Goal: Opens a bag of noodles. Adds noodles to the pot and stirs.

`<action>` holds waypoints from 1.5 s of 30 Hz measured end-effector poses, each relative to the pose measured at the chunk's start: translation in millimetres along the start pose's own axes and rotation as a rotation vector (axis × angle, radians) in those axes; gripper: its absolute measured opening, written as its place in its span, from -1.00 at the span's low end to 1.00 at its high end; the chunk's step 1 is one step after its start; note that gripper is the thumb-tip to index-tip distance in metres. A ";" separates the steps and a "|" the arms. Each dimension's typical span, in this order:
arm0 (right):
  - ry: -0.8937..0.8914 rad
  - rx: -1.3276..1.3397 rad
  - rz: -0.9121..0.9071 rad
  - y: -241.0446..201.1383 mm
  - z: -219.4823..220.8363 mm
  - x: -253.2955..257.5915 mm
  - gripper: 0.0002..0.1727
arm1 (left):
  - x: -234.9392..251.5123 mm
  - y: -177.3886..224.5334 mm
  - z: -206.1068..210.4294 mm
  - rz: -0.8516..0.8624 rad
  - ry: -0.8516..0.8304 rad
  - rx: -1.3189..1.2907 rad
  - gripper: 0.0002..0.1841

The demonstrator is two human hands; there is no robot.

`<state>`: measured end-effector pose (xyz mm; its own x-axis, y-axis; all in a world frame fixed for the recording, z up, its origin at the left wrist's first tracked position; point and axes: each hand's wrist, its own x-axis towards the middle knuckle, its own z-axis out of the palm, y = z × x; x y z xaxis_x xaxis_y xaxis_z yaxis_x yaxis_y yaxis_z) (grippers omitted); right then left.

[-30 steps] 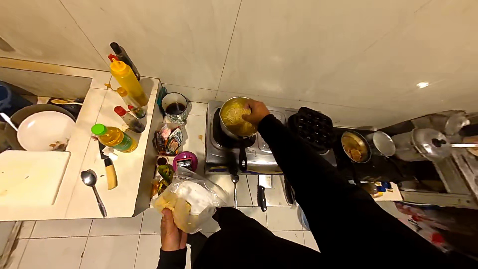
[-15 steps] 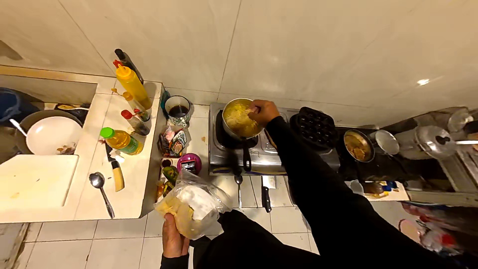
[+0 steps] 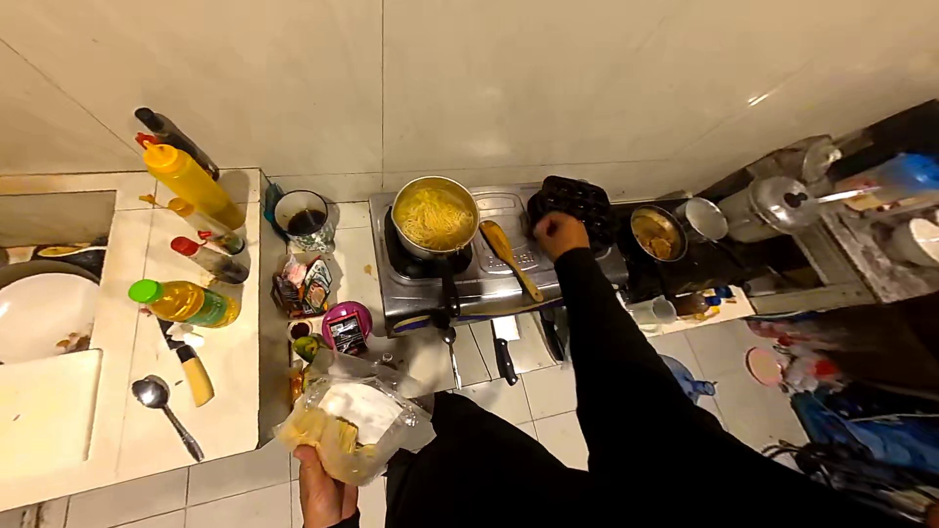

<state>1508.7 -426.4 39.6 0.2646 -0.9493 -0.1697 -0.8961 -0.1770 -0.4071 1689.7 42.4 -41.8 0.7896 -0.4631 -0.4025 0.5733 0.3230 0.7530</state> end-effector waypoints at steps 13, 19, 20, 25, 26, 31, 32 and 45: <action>-0.307 -0.014 -0.029 4.6 145.2 -30.3 -0.67 | -2.7 -2.0 14.1 -0.065 -0.081 0.035 -0.10; -0.243 0.179 -0.084 5.8 131.2 -56.7 -0.63 | -24.4 -4.0 0.7 -0.091 0.024 0.065 -0.06; -0.317 0.151 -0.119 4.7 129.4 -69.7 -0.61 | -29.7 -3.1 -4.5 -0.100 0.050 0.043 -0.06; -1.054 0.075 -0.446 -12.0 166.2 -159.4 -0.67 | -62.1 8.4 -38.7 -0.015 0.091 -0.115 -0.11; -1.111 0.103 -0.516 -31.0 177.7 -183.2 -0.68 | -71.6 11.9 -46.9 0.013 0.100 -0.132 -0.16; -1.046 0.154 -0.772 -156.8 232.4 -267.3 -0.63 | -116.0 24.8 -82.9 0.106 0.194 -0.220 -0.25; -1.073 0.202 -0.780 -177.6 238.8 -279.3 -0.61 | -122.4 25.9 -90.8 0.125 0.208 -0.252 -0.26; -1.014 0.513 -0.554 -113.1 191.5 -423.1 -0.42 | -144.7 -1.1 -160.2 -0.045 0.206 -0.003 -0.32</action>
<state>1566.3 45.1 -14.5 0.9165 -0.1151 -0.3831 -0.3972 -0.1491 -0.9055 1609.8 241.3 -67.8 0.7908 -0.2990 -0.5340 0.6096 0.3080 0.7304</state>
